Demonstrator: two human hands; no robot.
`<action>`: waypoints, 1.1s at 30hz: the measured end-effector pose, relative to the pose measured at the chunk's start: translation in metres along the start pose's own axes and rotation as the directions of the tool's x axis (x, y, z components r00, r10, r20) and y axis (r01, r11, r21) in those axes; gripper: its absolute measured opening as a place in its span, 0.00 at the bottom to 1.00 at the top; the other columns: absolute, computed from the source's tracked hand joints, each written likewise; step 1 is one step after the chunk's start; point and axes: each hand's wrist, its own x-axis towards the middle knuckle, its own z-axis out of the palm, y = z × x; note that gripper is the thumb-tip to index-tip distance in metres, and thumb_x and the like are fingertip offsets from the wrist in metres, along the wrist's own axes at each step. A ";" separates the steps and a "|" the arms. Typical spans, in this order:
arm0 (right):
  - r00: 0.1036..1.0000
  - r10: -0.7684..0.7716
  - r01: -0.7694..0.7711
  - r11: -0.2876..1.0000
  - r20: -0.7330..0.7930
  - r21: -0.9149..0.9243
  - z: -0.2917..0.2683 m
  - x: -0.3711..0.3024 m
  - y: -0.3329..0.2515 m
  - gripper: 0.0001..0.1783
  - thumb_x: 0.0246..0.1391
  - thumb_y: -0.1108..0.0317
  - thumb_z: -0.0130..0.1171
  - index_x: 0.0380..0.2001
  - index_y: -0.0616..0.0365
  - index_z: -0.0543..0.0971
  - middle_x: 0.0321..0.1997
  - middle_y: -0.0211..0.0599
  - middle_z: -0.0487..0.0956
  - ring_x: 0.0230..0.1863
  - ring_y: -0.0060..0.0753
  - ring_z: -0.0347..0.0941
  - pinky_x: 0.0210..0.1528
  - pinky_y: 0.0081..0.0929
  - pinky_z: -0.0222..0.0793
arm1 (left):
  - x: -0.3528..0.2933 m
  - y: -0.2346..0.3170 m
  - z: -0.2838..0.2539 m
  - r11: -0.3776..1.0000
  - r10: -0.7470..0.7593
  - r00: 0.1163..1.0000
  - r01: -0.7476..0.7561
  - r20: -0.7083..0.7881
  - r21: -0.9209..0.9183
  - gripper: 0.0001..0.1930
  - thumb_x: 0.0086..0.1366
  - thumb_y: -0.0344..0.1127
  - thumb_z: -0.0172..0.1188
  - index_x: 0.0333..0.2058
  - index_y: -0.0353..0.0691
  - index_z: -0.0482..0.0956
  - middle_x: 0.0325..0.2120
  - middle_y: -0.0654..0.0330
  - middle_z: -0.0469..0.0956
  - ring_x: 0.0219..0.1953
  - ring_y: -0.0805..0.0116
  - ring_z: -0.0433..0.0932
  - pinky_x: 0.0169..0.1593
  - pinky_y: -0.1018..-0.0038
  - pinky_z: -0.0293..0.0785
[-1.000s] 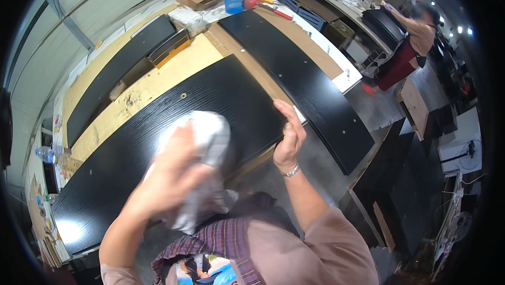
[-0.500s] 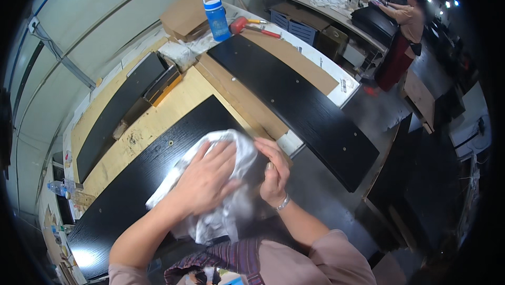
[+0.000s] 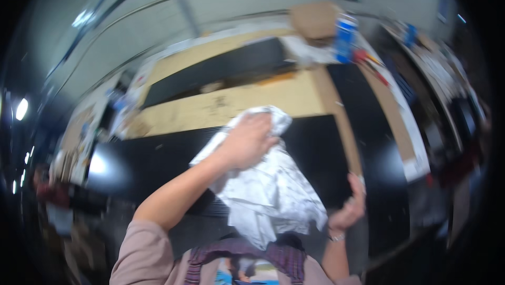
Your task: The person wipes a black wooden plank with a white cloth, repeatedly applying liquid from a bottle and rubbing the surface. The person also uses a small sanding block to smooth the plank while continuing to wipe it clean.
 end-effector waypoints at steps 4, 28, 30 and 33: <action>1.000 0.017 -0.016 0.999 0.014 -0.045 -0.039 0.013 0.007 0.35 0.58 0.59 0.35 0.56 0.75 0.77 0.59 0.57 0.79 0.61 0.52 0.74 0.69 0.42 0.64 | -0.049 -0.014 -0.039 0.987 -0.156 0.984 0.150 0.092 0.060 0.30 0.76 0.50 0.46 0.65 0.29 0.67 0.68 0.47 0.65 0.73 0.53 0.59 0.75 0.49 0.49; 0.973 0.161 -0.209 0.918 -0.162 -0.338 -0.069 0.081 0.337 0.17 0.68 0.76 0.46 0.53 0.70 0.81 0.54 0.42 0.83 0.55 0.35 0.78 0.61 0.29 0.70 | -0.365 -0.284 -0.088 0.425 -0.823 0.423 0.901 -0.379 0.082 0.19 0.70 0.40 0.52 0.50 0.30 0.78 0.45 0.41 0.80 0.49 0.39 0.77 0.54 0.52 0.72; 0.991 0.128 -0.118 0.969 0.033 -0.217 -0.006 0.096 0.267 0.15 0.67 0.77 0.47 0.47 0.69 0.82 0.50 0.39 0.83 0.53 0.32 0.78 0.61 0.29 0.70 | -0.389 -0.274 -0.104 0.405 -0.769 0.435 0.899 -0.469 0.170 0.15 0.70 0.38 0.53 0.39 0.30 0.81 0.38 0.40 0.80 0.44 0.38 0.78 0.49 0.51 0.74; 0.946 0.007 -0.013 1.000 0.323 0.015 0.105 0.096 0.148 0.12 0.64 0.76 0.51 0.44 0.66 0.83 0.47 0.38 0.83 0.51 0.31 0.78 0.59 0.28 0.70 | -0.447 -0.324 -0.123 0.592 -0.498 0.433 0.803 -0.751 0.070 0.16 0.72 0.35 0.53 0.45 0.26 0.81 0.42 0.38 0.82 0.47 0.43 0.82 0.50 0.60 0.75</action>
